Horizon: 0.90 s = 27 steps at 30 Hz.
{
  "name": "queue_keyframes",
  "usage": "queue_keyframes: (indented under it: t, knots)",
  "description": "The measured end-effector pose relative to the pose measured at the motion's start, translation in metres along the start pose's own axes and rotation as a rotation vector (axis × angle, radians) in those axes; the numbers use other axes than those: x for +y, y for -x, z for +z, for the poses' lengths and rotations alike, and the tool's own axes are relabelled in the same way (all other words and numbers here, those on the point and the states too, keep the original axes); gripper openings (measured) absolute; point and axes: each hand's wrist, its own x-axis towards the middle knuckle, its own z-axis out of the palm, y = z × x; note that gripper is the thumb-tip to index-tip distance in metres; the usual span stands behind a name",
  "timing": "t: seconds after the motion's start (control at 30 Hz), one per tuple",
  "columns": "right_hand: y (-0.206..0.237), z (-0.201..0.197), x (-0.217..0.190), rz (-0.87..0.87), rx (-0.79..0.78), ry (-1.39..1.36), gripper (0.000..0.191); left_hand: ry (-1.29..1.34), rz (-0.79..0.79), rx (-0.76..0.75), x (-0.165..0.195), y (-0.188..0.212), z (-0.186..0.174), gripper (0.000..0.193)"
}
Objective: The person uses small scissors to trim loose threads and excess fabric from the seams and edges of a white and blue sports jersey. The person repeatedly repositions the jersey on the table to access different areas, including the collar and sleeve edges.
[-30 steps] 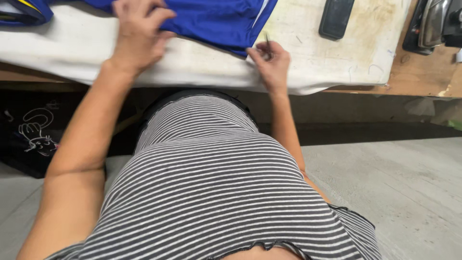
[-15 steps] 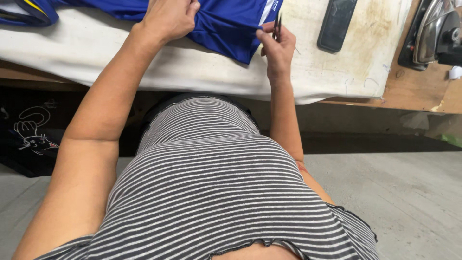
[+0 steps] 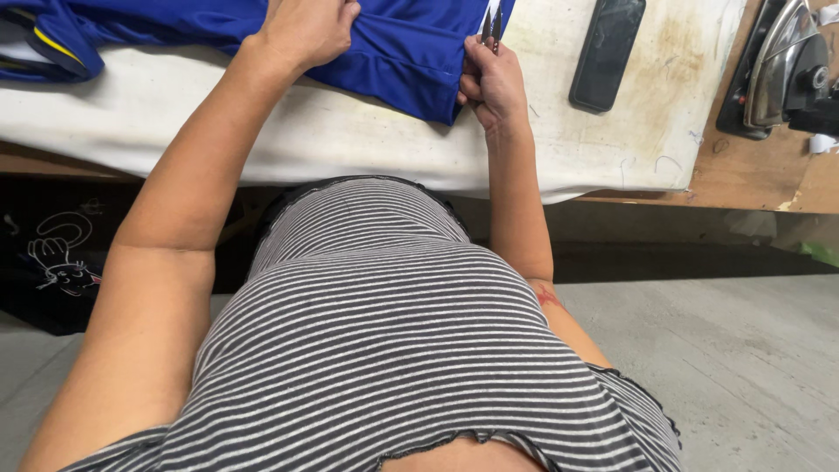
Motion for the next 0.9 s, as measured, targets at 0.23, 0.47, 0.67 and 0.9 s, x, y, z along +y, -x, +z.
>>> queue_keyframes:
  t: [0.23,0.47,0.67,0.9]
  knots:
    - [0.056,-0.033,-0.025,0.103,-0.569,0.754,0.009,-0.081,0.021,-0.9,0.019,0.071,-0.051,0.02]
    - [-0.032,-0.031,-0.07,-0.535,0.581,0.976,0.038,-0.057,0.239,0.159,0.087,-0.012,-0.011,0.037]
    - [-0.041,-0.025,-0.081,-0.496,0.619,0.946,0.017,-0.088,0.365,0.348,0.085,-0.063,0.039,0.022]
    - [-0.063,-0.05,-0.072,-0.505,0.585,0.918,0.009,-0.133,0.365,0.144,0.042,-0.011,0.027,0.019]
